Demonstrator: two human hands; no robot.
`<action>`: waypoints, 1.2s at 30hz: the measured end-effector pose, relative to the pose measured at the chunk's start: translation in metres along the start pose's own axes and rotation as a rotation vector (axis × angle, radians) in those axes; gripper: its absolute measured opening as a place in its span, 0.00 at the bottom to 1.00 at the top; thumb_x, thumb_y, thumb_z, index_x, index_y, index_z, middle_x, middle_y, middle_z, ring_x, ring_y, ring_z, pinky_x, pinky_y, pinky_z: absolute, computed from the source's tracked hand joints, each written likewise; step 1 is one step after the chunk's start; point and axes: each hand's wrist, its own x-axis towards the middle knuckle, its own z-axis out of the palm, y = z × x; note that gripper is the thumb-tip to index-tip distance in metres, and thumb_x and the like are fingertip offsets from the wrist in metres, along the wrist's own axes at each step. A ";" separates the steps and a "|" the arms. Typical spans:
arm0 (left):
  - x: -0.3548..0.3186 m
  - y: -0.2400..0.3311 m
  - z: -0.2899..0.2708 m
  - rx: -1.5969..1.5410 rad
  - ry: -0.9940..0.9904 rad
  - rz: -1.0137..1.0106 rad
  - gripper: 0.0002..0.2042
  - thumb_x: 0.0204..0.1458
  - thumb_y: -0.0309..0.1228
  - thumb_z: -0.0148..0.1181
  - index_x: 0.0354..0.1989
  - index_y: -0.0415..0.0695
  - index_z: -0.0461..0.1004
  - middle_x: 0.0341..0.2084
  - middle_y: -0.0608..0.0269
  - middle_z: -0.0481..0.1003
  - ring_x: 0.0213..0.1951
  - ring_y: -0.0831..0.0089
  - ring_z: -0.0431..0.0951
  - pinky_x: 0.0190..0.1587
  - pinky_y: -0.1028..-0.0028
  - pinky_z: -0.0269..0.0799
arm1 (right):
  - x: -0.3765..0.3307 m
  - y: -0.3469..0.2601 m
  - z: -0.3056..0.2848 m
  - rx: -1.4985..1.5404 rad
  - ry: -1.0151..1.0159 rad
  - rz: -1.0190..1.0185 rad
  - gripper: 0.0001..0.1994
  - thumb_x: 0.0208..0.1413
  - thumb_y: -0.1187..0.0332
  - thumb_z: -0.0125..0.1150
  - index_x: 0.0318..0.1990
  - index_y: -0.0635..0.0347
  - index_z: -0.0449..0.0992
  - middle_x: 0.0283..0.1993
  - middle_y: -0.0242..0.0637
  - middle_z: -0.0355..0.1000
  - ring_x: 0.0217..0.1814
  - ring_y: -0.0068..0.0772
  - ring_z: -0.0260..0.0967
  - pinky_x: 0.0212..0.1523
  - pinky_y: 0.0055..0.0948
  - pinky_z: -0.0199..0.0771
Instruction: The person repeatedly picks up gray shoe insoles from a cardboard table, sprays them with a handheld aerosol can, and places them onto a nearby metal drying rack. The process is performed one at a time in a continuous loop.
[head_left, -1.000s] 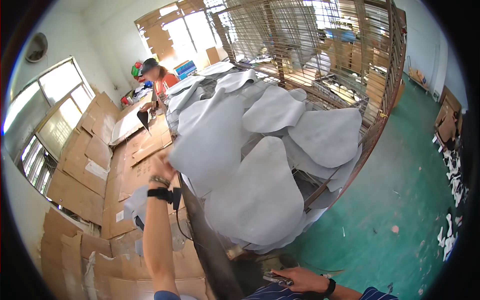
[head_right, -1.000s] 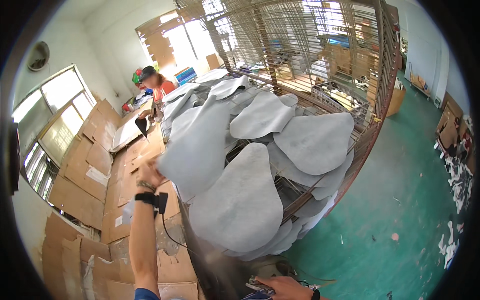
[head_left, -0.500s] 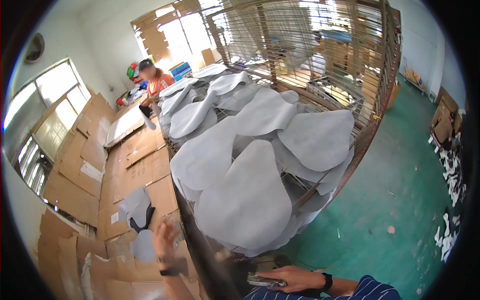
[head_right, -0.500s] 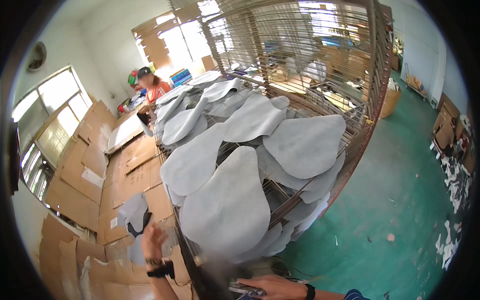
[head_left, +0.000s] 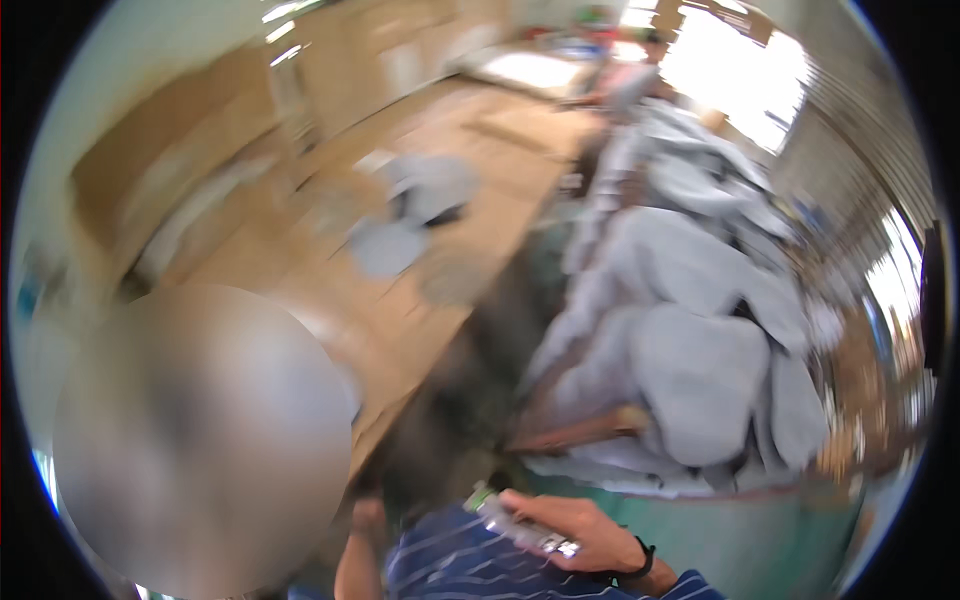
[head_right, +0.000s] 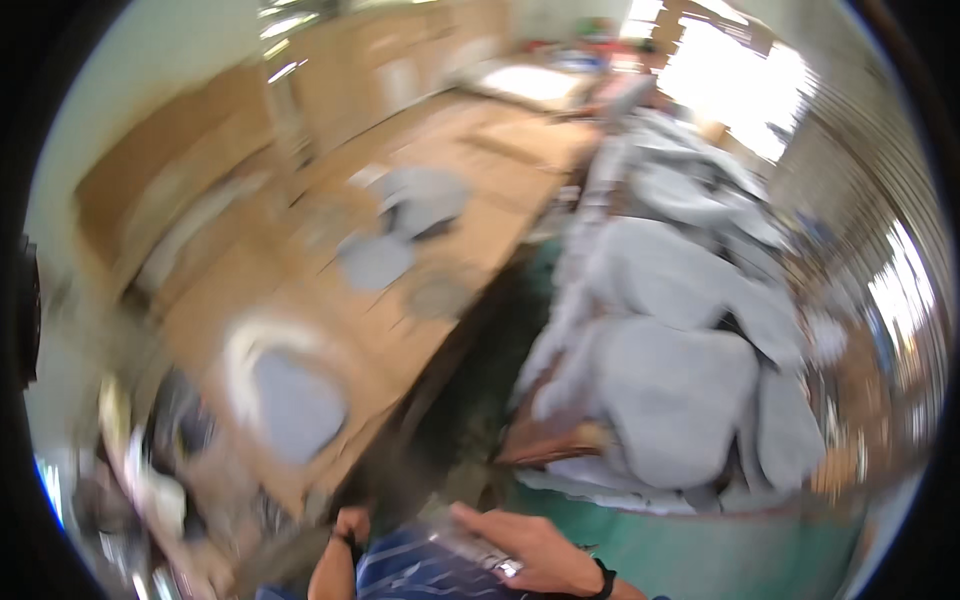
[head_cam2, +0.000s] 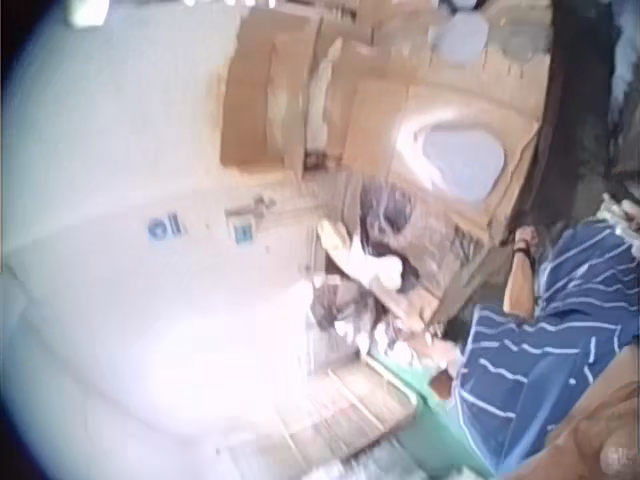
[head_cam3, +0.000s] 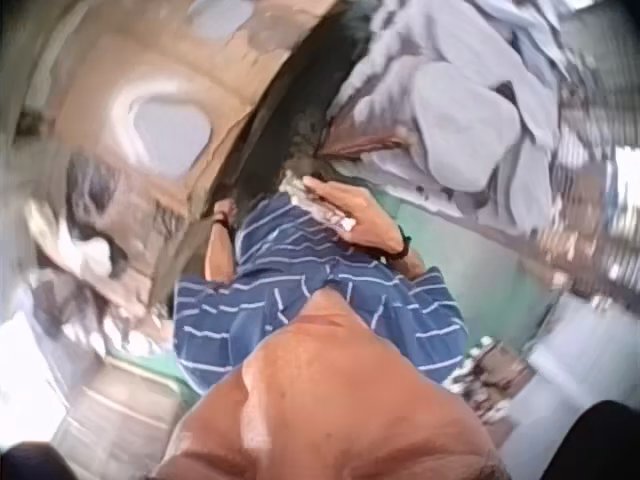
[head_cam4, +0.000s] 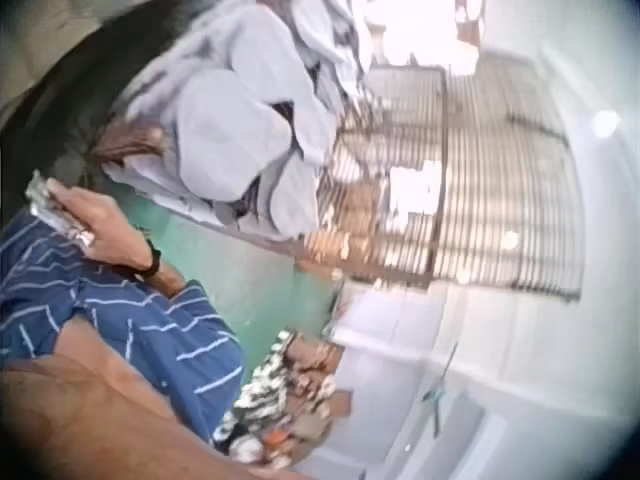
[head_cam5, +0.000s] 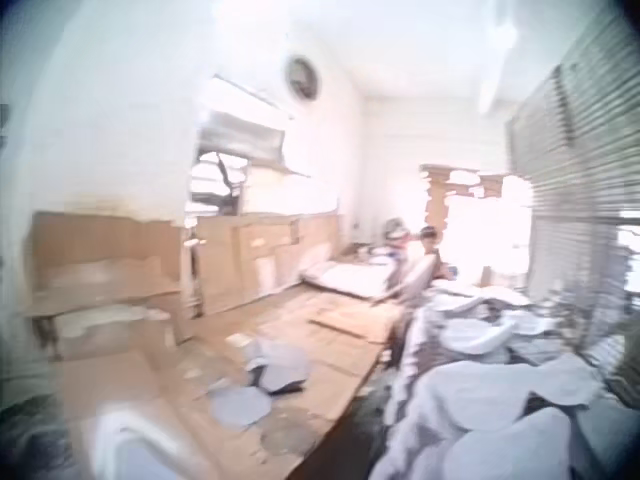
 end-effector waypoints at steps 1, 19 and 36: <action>-0.013 -0.002 0.016 -0.249 -0.103 -0.149 0.10 0.51 0.35 0.57 0.24 0.49 0.83 0.24 0.55 0.81 0.27 0.60 0.82 0.31 0.60 0.76 | 0.004 0.000 0.006 -0.014 0.032 -0.030 0.35 0.51 0.74 0.74 0.68 0.60 0.69 0.56 0.44 0.78 0.51 0.44 0.80 0.52 0.37 0.79; -0.084 0.039 0.058 -1.896 0.238 -1.234 0.09 0.55 0.33 0.59 0.37 0.43 0.82 0.29 0.59 0.81 0.32 0.63 0.83 0.33 0.61 0.82 | 0.096 -0.042 0.050 -0.163 -0.169 -0.092 0.33 0.47 0.82 0.69 0.65 0.65 0.71 0.42 0.51 0.78 0.38 0.47 0.79 0.41 0.31 0.77; -0.069 0.021 0.032 -1.784 0.153 -1.159 0.12 0.58 0.33 0.59 0.47 0.47 0.82 0.33 0.60 0.82 0.33 0.66 0.84 0.35 0.61 0.83 | 0.085 -0.037 0.044 -0.180 -0.112 0.028 0.30 0.50 0.79 0.71 0.63 0.67 0.73 0.41 0.50 0.80 0.35 0.45 0.79 0.40 0.33 0.77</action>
